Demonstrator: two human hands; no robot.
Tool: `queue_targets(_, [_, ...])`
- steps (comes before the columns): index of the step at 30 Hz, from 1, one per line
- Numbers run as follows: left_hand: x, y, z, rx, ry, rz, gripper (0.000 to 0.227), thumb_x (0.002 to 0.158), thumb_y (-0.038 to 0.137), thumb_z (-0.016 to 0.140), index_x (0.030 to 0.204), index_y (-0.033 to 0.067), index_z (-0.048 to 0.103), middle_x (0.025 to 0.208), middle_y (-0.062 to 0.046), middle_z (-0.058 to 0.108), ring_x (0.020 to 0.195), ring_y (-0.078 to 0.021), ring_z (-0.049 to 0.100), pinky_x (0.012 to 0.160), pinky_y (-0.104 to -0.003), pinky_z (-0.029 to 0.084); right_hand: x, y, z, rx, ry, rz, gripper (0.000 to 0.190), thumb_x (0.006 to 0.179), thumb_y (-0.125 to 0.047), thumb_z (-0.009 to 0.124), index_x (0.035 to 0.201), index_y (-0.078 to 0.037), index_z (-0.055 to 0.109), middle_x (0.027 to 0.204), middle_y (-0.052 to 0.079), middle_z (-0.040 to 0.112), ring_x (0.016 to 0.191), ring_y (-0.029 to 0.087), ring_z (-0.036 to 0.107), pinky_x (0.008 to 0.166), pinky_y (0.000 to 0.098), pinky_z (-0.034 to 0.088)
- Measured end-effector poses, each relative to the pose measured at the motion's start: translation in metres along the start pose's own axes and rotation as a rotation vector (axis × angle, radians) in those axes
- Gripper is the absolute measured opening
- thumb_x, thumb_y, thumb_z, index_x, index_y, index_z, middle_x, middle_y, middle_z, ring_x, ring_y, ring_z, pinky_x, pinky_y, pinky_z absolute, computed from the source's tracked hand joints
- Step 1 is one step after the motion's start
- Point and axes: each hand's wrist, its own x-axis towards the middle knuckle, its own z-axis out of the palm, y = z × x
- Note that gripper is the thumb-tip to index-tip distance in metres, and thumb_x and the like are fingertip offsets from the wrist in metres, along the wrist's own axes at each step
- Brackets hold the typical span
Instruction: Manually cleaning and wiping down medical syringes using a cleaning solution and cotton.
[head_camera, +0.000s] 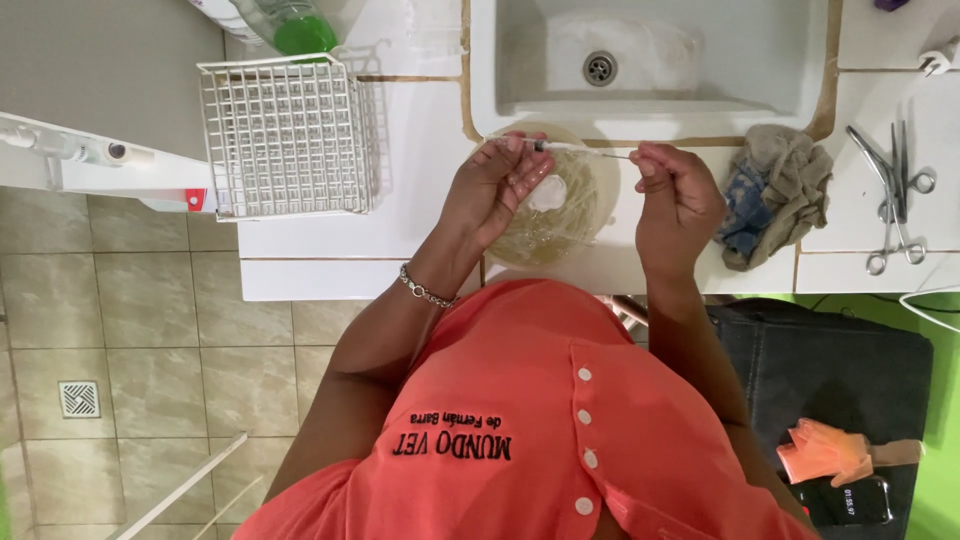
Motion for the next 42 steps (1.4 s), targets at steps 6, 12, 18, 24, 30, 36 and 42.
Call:
queue_targets(6, [-0.013, -0.013, 0.026, 0.014, -0.027, -0.045, 0.012, 0.101, 0.006, 0.067, 0.111, -0.0001, 0.066, 0.107, -0.025, 0.074, 0.099, -0.039, 0.076, 0.1, -0.058, 0.058, -0.006, 0.003, 0.023, 0.003, -0.053, 0.021, 0.006, 0.103, 0.006, 0.072, 0.108, 0.006, 0.075, 0.097, 0.02, 0.074, 0.073, 0.019, 0.064, 0.067, 0.032, 0.057])
queue_targets(12, [-0.001, -0.009, 0.006, 0.002, -0.001, 0.034, 0.012, 0.103, 0.007, 0.062, 0.112, -0.0012, 0.062, 0.107, -0.023, 0.074, 0.098, -0.0359, 0.077, 0.099, -0.056, 0.06, -0.004, -0.001, 0.019, 0.032, -0.041, 0.045, 0.006, 0.104, 0.006, 0.07, 0.108, 0.007, 0.074, 0.1, 0.019, 0.074, 0.075, 0.017, 0.063, 0.069, 0.0308, 0.057])
queue_targets(18, [-0.004, -0.002, 0.006, 0.04, -0.01, 0.055, 0.013, 0.101, 0.005, 0.066, 0.112, -0.0017, 0.063, 0.101, -0.02, 0.074, 0.096, -0.0363, 0.077, 0.099, -0.057, 0.059, 0.001, 0.001, 0.005, 0.04, -0.042, 0.071, 0.01, 0.107, 0.003, 0.068, 0.115, 0.007, 0.073, 0.103, 0.02, 0.073, 0.082, 0.016, 0.064, 0.072, 0.0298, 0.056])
queue_targets(24, [-0.006, -0.017, 0.01, 0.037, -0.045, 0.035, 0.016, 0.101, 0.006, 0.068, 0.114, -0.0017, 0.064, 0.11, -0.026, 0.073, 0.097, -0.0371, 0.077, 0.096, -0.056, 0.061, -0.004, 0.006, 0.022, 0.059, -0.124, 0.097, 0.009, 0.101, 0.005, 0.074, 0.11, 0.006, 0.076, 0.1, 0.019, 0.076, 0.076, 0.017, 0.067, 0.069, 0.0298, 0.059])
queue_targets(30, [-0.011, 0.022, 0.001, 0.033, 0.005, 0.119, 0.015, 0.104, 0.008, 0.062, 0.115, -0.0015, 0.061, 0.113, -0.023, 0.073, 0.099, -0.0346, 0.077, 0.1, -0.055, 0.06, 0.003, 0.019, -0.008, 0.075, 0.0, 0.155, 0.01, 0.11, -0.001, 0.067, 0.116, 0.004, 0.071, 0.101, 0.02, 0.073, 0.071, 0.013, 0.057, 0.069, 0.0276, 0.053])
queue_targets(36, [-0.017, 0.018, -0.006, 0.117, 0.098, 0.171, 0.012, 0.1, 0.006, 0.068, 0.111, 0.0016, 0.066, 0.1, -0.013, 0.074, 0.091, -0.0264, 0.078, 0.092, -0.042, 0.067, 0.01, 0.037, 0.019, 0.075, -0.023, 0.269, 0.011, 0.107, 0.0, 0.068, 0.118, 0.0, 0.071, 0.099, 0.015, 0.073, 0.073, 0.01, 0.057, 0.072, 0.0248, 0.053])
queue_targets(42, [-0.034, 0.022, 0.01, 0.276, 0.144, 0.228, 0.015, 0.095, 0.0, 0.073, 0.109, 0.0002, 0.066, 0.09, -0.012, 0.07, 0.084, -0.0258, 0.078, 0.087, -0.038, 0.069, 0.01, 0.035, 0.035, -0.327, -0.316, 0.282, 0.071, 0.1, -0.018, 0.085, 0.152, -0.002, 0.038, 0.142, 0.029, 0.059, 0.115, 0.039, 0.065, 0.091, 0.0418, 0.053])
